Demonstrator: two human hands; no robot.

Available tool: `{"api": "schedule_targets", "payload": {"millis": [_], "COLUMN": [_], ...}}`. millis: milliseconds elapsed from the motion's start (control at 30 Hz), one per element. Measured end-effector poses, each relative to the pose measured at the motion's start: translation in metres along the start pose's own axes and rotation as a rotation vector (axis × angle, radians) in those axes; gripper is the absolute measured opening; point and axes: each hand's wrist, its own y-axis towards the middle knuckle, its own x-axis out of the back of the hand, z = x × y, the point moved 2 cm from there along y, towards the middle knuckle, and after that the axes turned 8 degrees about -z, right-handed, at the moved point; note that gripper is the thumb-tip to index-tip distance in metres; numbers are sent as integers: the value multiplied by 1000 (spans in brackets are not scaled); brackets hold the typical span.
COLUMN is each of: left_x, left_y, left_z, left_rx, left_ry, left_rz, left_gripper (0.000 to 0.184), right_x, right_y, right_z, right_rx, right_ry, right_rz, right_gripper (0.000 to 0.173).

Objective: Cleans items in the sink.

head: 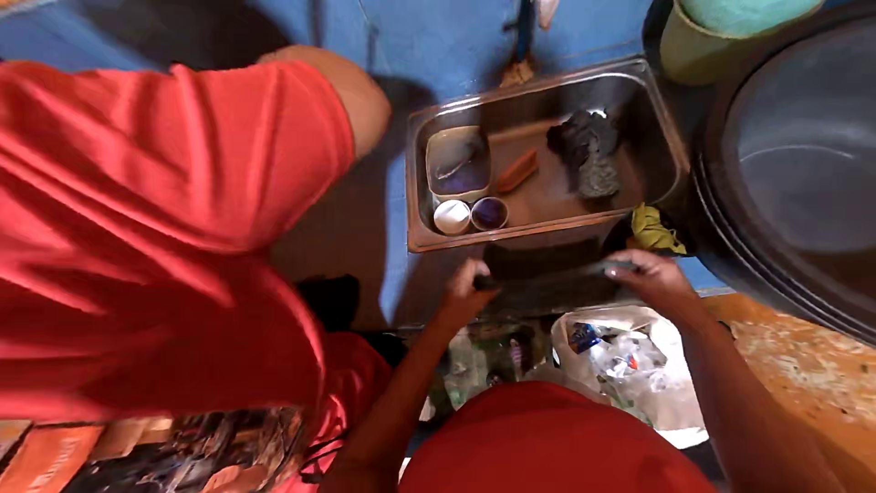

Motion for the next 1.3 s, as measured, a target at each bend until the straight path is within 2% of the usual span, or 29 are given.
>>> {"api": "schedule_targets", "payload": {"millis": [67,133,167,233,333,400,467,567,667,767,867,1000,1067,1167,1300], "left_x": [-3,-3,-4,-7,-12,-22,-39,-58,-54,-26,13,91,133,184,230], "left_y": [25,42,46,45,40,41,45,51,48,34,19,-1,-14,-24,-31], "left_z": [6,16,23,33,26,17,10,4,2,2,22,54,73,104,112], "left_rx": [-38,42,114,295,478,465,382,337,307,340,355,457,486,537,636], "left_ry": [40,142,165,202,380,460,511,508,311,81,80,244,323,444,512], "left_rz": [-134,-186,-204,-253,-191,-133,-75,58,118,92,-32,-245,-320,-395,-468], "left_gripper": [50,61,62,58,66,74,78,67,59,59,55,54,55,57,58], "right_x": [-5,-13,-18,-31,-62,-79,-85,-85,-87,-94,-125,-205,-252,-315,-377], "right_y": [23,36,38,37,35,32,28,27,27,28,33,49,56,63,67], "right_z": [-1,4,8,10,-13,-37,-51,-48,-44,-41,-21,11,26,47,68], "right_rx": [-49,-76,-49,36,182,229,247,248,261,335,496,649,772,846,898], "right_ry": [-172,-350,-404,-457,-562,-689,-765,-803,-808,-816,-781,-602,-525,-484,-488], "right_rz": [-93,-147,-159,-146,-38,48,54,65,63,62,146,377,414,453,443], "right_gripper": [33,52,56,54,57,68,76,78,80,84,90,94,86,79,79]}}
